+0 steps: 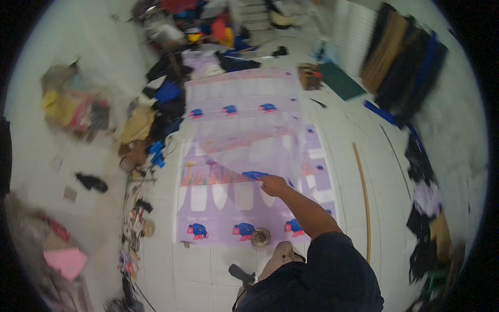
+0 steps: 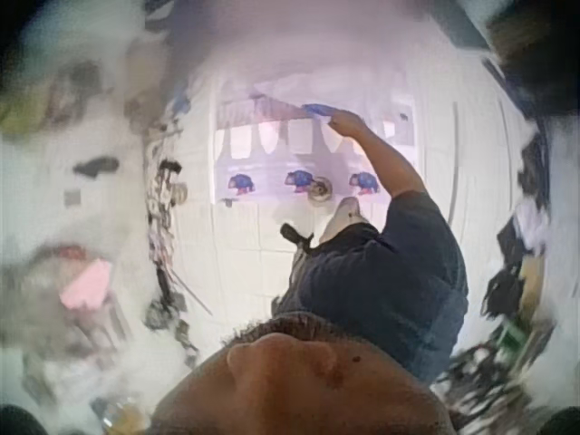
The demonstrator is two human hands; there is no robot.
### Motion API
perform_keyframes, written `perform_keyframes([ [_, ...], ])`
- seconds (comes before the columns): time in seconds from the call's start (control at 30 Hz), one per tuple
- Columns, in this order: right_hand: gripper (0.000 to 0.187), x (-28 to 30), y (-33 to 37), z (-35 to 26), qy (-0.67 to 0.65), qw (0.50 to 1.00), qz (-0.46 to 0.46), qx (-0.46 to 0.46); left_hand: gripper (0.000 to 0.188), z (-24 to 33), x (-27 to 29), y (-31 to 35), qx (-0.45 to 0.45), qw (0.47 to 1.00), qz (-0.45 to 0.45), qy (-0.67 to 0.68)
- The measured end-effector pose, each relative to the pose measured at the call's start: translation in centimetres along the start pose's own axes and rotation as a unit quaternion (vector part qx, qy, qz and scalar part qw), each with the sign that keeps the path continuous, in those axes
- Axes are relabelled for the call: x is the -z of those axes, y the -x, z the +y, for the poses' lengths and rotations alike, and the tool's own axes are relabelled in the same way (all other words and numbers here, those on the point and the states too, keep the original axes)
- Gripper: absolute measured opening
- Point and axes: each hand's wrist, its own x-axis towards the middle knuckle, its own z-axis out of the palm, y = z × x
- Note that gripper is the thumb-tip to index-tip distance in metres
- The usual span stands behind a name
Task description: The person cuts a large sheet of printed fabric with shears, using a long wooden pole to measure and mark sections, and weighted objects to hold the fabric in place on the floor.
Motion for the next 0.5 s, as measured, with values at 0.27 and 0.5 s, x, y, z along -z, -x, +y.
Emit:
perform_keyframes([
  [0.27, 0.028, -3.0, 4.6, -3.3, -0.033, 0.993, 0.088, -0.068, 0.030, 2.9, 7.1, -11.5, -0.073, 0.976, -0.124, -0.164],
  [0.5, 0.021, -12.8, 5.0, 1.0, -0.047, 0.970, 0.237, -0.006, 0.031, -3.5, -0.5, -22.2, -0.071, 0.933, -0.223, -0.272],
])
